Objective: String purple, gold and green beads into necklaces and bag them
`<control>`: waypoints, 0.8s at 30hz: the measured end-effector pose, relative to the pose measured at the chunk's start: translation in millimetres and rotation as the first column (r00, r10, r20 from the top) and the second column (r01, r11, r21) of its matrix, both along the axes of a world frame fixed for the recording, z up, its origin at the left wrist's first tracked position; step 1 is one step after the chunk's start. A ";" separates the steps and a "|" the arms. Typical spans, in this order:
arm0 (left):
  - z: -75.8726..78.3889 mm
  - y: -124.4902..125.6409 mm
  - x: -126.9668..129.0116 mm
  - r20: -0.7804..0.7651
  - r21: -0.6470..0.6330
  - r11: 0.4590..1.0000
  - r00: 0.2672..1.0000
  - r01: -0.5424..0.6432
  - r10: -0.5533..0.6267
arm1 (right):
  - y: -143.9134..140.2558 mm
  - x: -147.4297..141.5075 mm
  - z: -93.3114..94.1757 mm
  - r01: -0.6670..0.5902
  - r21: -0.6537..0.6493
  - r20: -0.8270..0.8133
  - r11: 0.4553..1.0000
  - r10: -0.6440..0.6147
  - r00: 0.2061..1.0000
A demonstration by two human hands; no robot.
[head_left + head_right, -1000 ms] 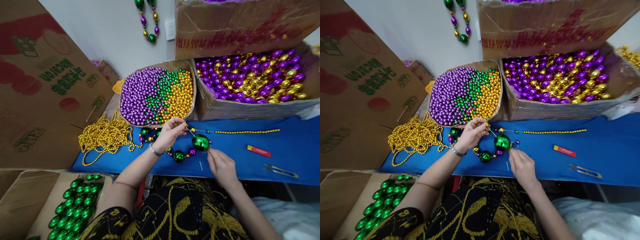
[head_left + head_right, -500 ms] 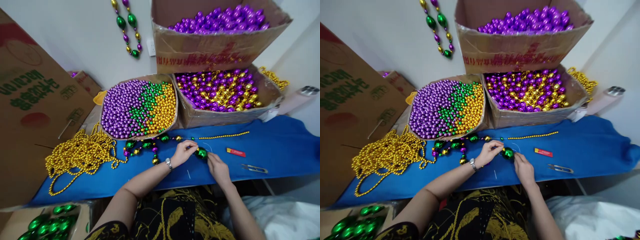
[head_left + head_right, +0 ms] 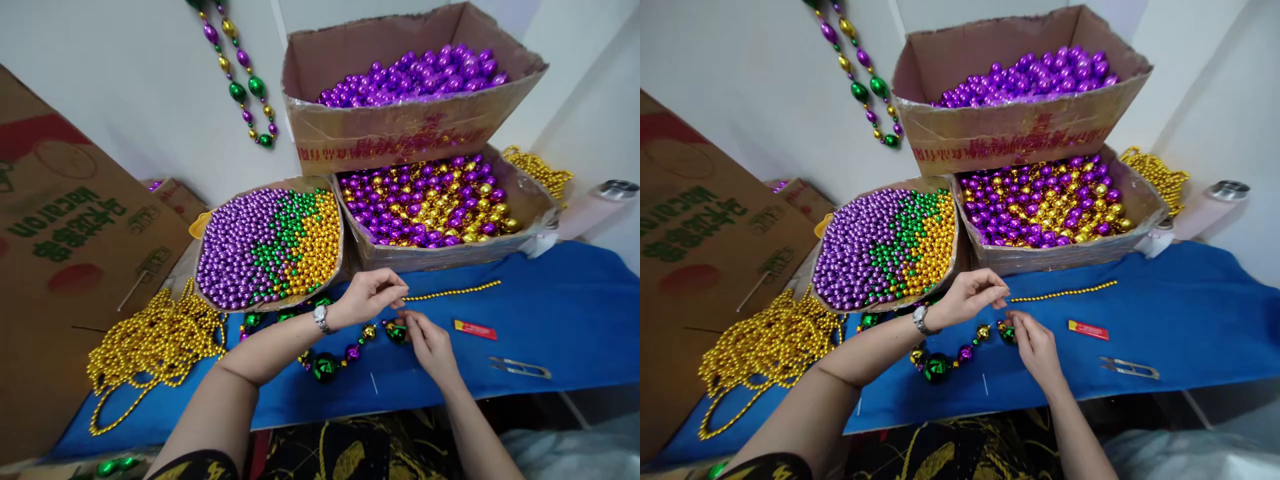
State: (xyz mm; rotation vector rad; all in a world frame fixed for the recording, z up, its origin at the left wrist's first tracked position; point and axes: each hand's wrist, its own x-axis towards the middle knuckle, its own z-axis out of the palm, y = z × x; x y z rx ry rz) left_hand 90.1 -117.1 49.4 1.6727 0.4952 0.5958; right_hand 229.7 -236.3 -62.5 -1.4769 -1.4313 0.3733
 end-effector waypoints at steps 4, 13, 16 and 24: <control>20.6 19.9 15.5 -0.025 -0.033 0.992 0.992 0.119 -0.120 | -6.0 6.1 3.3 0.009 -0.012 -0.245 1.000 -0.012 0.969; 56.6 162.2 66.1 -0.466 0.754 0.649 0.777 0.098 0.423 | -5.5 8.7 -10.3 0.029 -0.119 -0.374 0.992 -0.072 0.925; 46.6 190.7 80.6 -0.690 0.686 0.660 0.564 0.307 0.454 | -4.2 5.7 -12.0 0.019 -0.140 -0.378 0.990 -0.071 0.923; 51.5 181.9 67.1 -0.476 0.612 0.785 0.838 0.099 0.266 | -3.3 -0.7 2.7 0.041 -0.024 -0.209 0.999 -0.045 0.977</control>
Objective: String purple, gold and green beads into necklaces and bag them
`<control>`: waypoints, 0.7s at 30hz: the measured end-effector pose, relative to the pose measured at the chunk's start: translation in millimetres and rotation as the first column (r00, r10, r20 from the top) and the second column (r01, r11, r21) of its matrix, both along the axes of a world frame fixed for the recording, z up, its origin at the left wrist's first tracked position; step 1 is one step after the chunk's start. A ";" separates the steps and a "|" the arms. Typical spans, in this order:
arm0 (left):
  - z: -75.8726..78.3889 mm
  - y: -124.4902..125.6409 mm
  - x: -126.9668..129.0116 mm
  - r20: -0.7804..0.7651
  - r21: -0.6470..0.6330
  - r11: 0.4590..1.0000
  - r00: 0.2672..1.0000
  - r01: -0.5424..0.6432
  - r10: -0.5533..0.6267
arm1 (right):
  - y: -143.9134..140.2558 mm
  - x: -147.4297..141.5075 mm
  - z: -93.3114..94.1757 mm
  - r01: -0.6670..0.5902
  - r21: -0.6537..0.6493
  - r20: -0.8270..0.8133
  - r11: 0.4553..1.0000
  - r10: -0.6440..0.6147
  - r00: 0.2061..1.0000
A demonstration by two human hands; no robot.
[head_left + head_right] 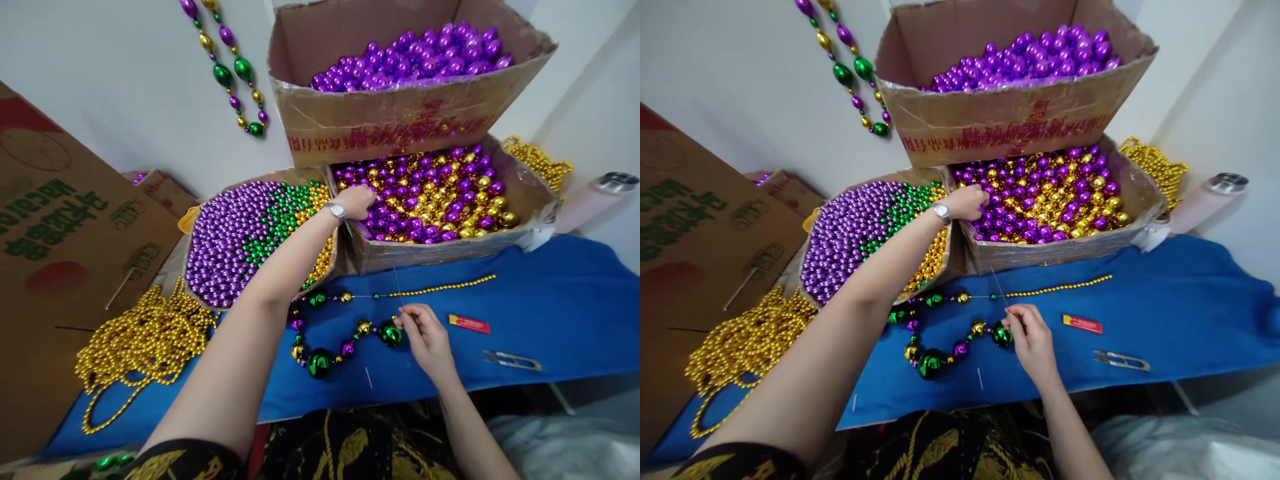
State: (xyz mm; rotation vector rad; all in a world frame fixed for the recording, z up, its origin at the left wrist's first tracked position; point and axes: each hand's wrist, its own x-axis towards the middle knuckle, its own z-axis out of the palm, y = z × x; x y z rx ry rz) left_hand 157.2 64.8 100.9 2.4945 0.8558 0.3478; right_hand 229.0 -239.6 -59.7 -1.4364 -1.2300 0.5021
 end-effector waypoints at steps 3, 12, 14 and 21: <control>6.3 -36.2 -32.7 0.491 -0.200 0.975 0.871 0.099 0.012 | -0.8 -5.1 11.6 0.046 0.047 0.180 0.998 -0.054 0.982; -49.3 -139.3 -119.7 0.529 -0.848 0.418 0.487 0.325 0.694 | -0.7 -24.4 26.4 -0.021 0.162 0.432 0.987 -0.052 0.900; -58.3 -144.0 -125.4 0.504 -0.862 0.395 0.458 0.317 0.733 | -0.9 -28.4 26.3 -0.040 0.160 0.459 0.986 -0.039 0.888; -65.6 -152.9 -137.0 0.511 -0.857 0.399 0.432 0.326 0.743 | -0.8 -35.6 27.2 -0.050 0.156 0.541 0.987 -0.043 0.840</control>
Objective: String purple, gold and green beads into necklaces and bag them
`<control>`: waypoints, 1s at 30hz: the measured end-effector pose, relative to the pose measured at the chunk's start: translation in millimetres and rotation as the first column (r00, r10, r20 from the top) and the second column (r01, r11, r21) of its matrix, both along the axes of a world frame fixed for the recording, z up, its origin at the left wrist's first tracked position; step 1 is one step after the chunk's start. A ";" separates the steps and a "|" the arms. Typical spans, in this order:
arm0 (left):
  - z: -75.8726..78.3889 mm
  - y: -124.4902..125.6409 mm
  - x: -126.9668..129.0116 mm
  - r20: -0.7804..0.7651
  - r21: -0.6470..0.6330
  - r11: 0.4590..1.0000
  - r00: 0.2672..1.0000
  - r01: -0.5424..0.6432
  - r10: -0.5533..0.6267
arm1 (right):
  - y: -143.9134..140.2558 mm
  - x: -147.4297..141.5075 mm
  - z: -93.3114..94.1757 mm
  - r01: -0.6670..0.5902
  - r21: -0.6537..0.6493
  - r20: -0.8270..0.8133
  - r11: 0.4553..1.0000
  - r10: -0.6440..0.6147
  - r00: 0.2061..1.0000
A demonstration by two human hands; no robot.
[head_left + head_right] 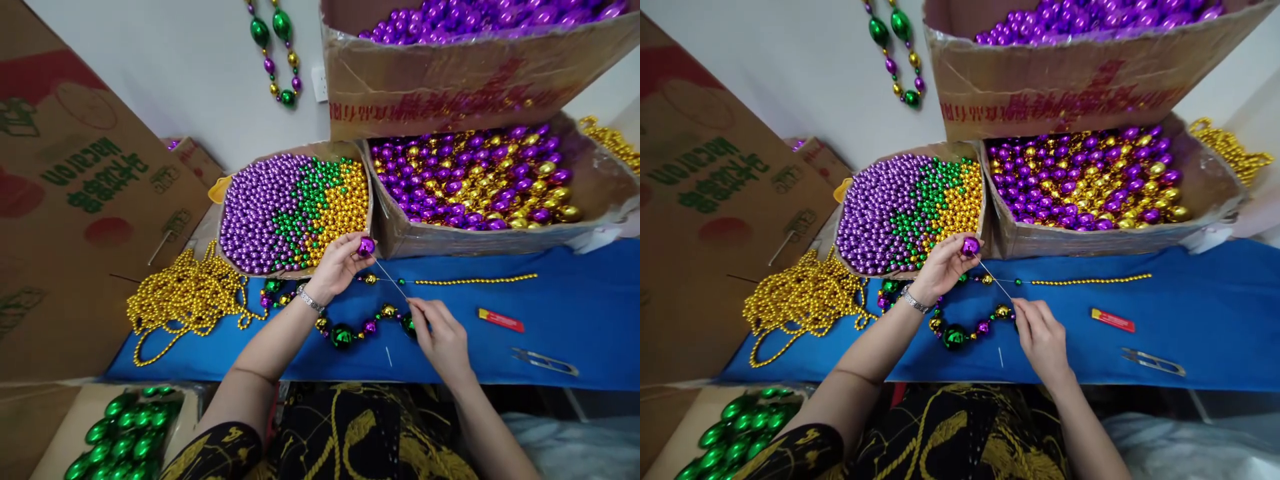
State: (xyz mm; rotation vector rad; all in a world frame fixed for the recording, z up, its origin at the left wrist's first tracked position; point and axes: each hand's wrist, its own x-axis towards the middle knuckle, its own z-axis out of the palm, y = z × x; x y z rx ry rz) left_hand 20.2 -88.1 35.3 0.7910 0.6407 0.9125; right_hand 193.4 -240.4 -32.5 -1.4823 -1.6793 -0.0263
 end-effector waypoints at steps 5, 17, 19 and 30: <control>-8.8 -13.1 0.6 -0.047 0.199 0.979 0.998 -0.032 0.042 | 1.5 -4.2 -1.5 0.076 0.103 0.135 0.992 -0.090 0.987; -30.7 -37.7 3.3 -0.121 0.255 0.956 0.986 0.146 -0.119 | 2.8 -3.5 -4.7 -0.004 0.051 0.098 0.999 -0.001 0.995; -27.2 -27.0 -7.2 -0.239 0.381 0.910 0.968 0.164 -0.075 | 2.4 -1.4 -4.4 0.010 0.046 0.087 0.999 -0.014 0.996; -32.0 81.9 -51.6 -0.855 0.428 0.596 0.090 0.679 0.511 | 1.9 3.2 -11.6 0.050 0.081 0.115 0.995 -0.059 0.992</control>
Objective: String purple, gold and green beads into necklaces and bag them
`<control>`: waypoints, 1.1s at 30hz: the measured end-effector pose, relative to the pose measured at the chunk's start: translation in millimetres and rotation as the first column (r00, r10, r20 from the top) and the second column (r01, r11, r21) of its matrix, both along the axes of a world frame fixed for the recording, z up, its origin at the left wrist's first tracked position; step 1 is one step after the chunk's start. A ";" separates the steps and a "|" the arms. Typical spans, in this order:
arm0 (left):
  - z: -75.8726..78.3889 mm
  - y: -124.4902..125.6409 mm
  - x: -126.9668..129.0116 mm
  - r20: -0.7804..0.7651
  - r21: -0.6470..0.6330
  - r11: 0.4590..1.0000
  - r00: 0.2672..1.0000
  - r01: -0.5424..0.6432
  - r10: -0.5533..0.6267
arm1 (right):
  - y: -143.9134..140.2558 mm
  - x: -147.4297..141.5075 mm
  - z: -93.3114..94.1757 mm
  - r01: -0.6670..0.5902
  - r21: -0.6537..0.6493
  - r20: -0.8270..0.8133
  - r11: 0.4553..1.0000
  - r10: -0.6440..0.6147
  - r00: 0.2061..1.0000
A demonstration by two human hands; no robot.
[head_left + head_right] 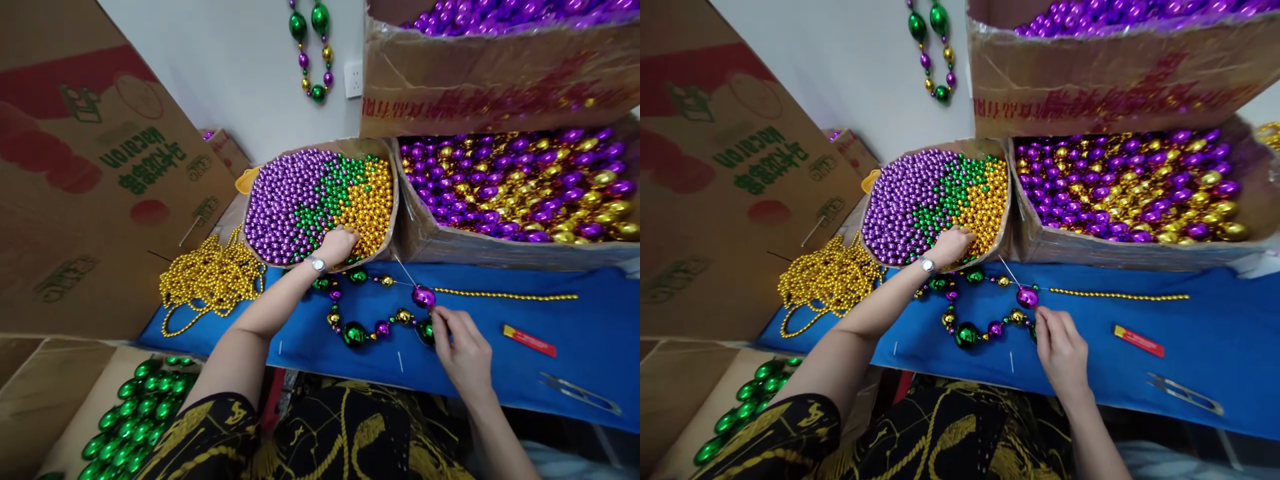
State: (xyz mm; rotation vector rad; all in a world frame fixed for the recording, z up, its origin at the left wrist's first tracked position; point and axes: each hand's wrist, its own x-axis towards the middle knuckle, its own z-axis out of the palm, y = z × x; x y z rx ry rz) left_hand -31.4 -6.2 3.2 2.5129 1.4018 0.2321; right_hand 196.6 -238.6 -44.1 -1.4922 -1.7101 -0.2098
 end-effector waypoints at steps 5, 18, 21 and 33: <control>2.8 0.5 5.9 0.126 -0.048 0.999 0.992 -0.006 0.012 | -3.4 1.3 1.1 -0.013 -0.001 -0.024 1.000 0.012 1.000; 24.2 -81.9 35.8 0.718 -0.656 0.528 0.232 0.539 0.656 | -7.0 -4.4 10.4 -0.055 0.027 -0.073 0.998 0.057 0.996; 22.3 -83.9 38.0 0.728 -0.648 0.536 0.233 0.541 0.645 | -9.5 -3.0 11.6 -0.030 0.032 -0.067 0.999 0.032 0.997; 20.7 -85.9 43.2 0.816 -0.578 0.678 0.295 0.455 0.498 | -12.6 1.2 7.5 0.013 0.034 0.020 0.999 -0.014 1.000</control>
